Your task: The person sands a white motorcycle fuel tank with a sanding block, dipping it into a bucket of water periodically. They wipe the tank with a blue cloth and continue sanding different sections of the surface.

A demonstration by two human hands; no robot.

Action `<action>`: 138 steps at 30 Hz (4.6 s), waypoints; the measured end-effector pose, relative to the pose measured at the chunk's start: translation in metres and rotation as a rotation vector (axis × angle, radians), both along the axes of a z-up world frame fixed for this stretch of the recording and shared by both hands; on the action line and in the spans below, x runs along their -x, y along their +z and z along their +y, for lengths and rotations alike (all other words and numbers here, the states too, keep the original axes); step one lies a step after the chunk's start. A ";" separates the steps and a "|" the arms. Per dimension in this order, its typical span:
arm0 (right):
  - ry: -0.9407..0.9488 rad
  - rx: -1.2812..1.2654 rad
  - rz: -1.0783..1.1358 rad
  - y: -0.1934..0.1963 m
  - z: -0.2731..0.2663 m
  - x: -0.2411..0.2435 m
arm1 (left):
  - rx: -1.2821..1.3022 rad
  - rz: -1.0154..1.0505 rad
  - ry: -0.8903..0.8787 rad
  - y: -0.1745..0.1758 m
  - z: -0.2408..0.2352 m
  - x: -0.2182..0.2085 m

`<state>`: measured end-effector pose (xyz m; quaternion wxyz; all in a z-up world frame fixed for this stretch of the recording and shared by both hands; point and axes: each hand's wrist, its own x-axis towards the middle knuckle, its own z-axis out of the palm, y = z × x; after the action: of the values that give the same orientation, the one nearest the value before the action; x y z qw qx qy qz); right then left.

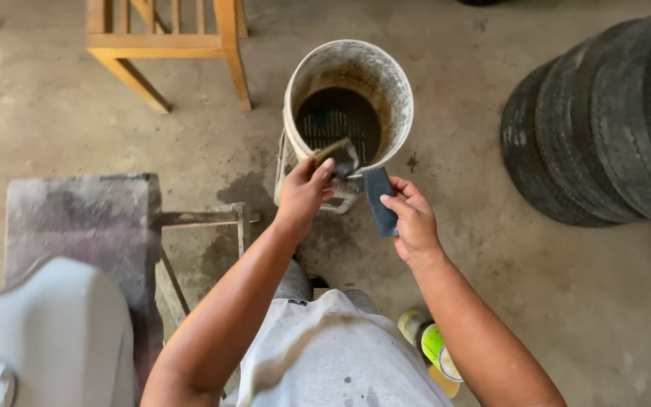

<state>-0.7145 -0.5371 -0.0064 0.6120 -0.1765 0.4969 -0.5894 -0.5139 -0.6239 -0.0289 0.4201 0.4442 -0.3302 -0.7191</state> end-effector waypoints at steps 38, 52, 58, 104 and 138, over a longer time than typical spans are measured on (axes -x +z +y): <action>1.496 -0.257 1.367 -0.335 -0.275 -0.009 | -0.214 -0.083 0.501 -0.092 -0.026 -0.061; 0.998 0.085 0.398 0.105 -0.257 0.061 | -0.018 -0.687 0.373 0.002 -0.094 0.015; 0.363 0.576 0.111 0.106 -0.247 0.060 | 0.076 -0.620 0.374 -0.073 -0.138 0.085; 1.172 0.631 0.793 -0.007 -0.219 -0.192 | -0.059 -0.486 1.061 -0.021 0.116 -0.109; 1.549 1.567 1.188 0.112 0.096 -0.615 | -0.003 -0.299 2.061 0.020 0.524 -0.268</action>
<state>-0.0996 -0.4408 0.1052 0.2097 -0.9767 -0.0223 -0.0410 -0.2462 -0.0996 -0.0094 0.7850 0.5960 0.1615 0.0504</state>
